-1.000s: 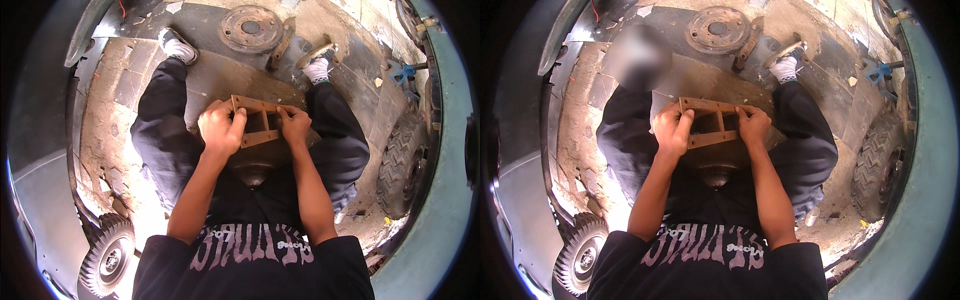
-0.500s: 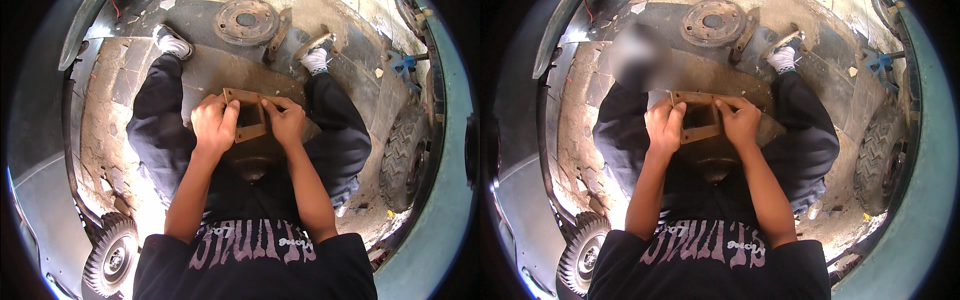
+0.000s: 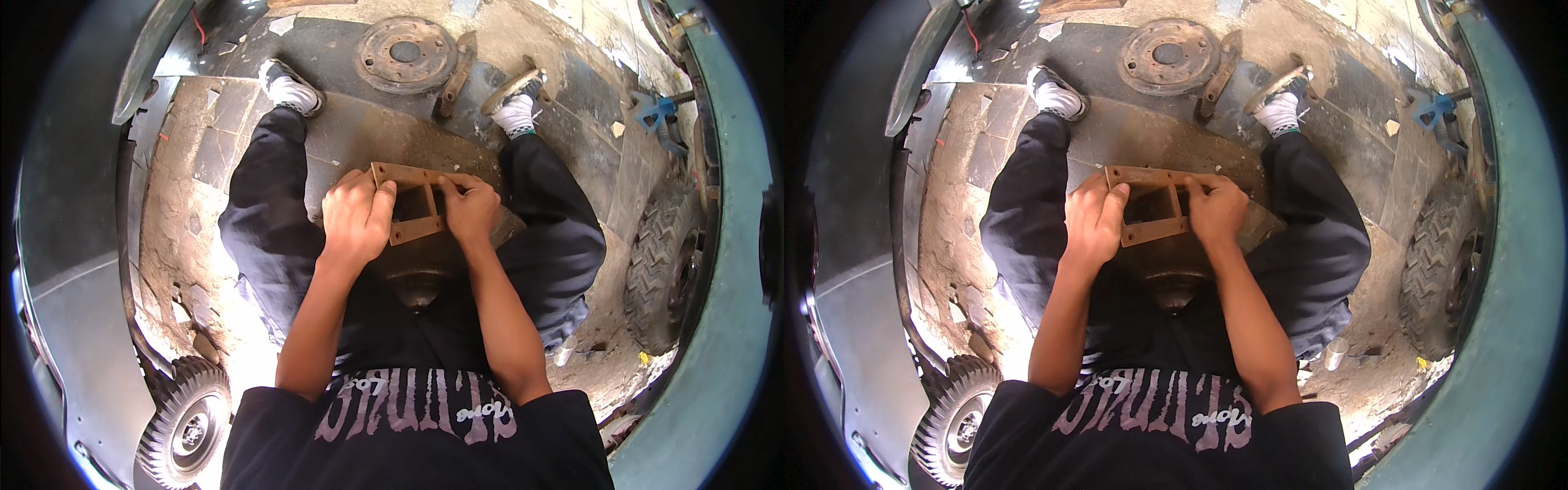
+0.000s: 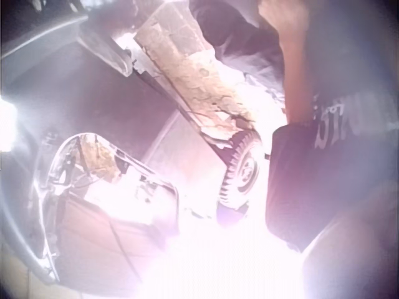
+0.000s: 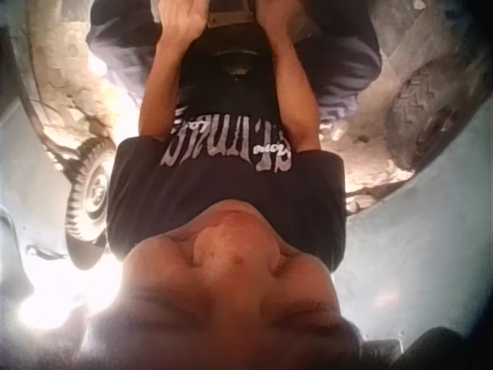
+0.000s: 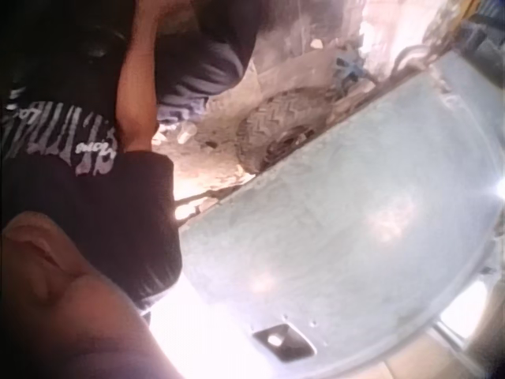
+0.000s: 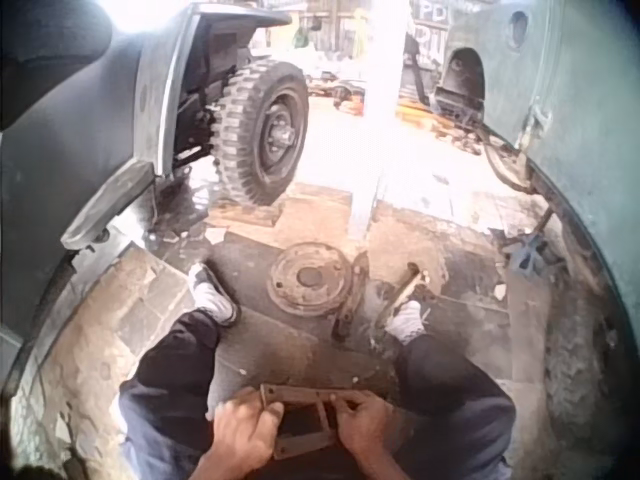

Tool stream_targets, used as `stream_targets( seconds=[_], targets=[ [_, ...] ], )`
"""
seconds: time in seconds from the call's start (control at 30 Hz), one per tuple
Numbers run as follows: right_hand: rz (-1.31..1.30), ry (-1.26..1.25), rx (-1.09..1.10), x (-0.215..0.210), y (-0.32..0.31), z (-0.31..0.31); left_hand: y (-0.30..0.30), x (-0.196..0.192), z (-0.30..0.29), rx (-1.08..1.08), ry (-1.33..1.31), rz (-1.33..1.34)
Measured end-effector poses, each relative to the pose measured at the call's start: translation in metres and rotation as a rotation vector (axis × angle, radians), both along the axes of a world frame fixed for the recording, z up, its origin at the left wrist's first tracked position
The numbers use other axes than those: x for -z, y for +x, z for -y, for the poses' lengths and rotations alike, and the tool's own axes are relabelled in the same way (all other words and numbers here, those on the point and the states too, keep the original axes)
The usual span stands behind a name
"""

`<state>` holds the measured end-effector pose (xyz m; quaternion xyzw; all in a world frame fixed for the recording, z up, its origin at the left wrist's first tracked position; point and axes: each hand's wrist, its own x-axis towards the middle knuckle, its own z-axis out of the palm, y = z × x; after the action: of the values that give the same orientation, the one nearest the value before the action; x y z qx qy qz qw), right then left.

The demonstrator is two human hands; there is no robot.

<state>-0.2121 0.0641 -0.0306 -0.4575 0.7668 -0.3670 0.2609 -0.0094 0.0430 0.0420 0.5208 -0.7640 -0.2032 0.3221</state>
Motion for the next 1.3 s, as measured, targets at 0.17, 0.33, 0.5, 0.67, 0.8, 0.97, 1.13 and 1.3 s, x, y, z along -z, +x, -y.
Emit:
stream_targets(
  seconds=[0.17,0.33,0.5,0.67,0.8,0.97,1.13,1.3],
  targets=[
    [-0.027,0.113,0.045,0.019,-0.018,-0.003,0.0,-0.001,-0.002,0.042,0.014,0.026],
    [0.16,-0.044,-0.054,-0.011,0.005,-0.007,-0.002,-0.006,-0.004,-0.032,0.076,-0.082],
    [0.023,0.164,0.022,0.003,-0.017,0.006,0.0,0.001,-0.002,-0.011,0.051,-0.03],
    [0.078,-0.137,-0.16,-0.058,0.03,-0.005,0.0,-0.001,-0.007,-0.082,0.141,-0.16],
    [0.0,0.092,-0.034,-0.017,-0.004,0.006,-0.008,-0.002,-0.005,-0.104,0.126,-0.141],
    [0.185,-0.208,-0.186,-0.062,0.039,-0.004,-0.001,-0.001,-0.01,-0.111,0.185,-0.132],
    [0.047,0.007,-0.103,-0.035,0.011,0.008,-0.005,-0.003,-0.006,-0.062,0.138,-0.14],
    [0.2,-0.24,-0.231,-0.064,0.04,0.001,-0.001,0.003,-0.007,-0.078,0.137,-0.164]
  ],
)
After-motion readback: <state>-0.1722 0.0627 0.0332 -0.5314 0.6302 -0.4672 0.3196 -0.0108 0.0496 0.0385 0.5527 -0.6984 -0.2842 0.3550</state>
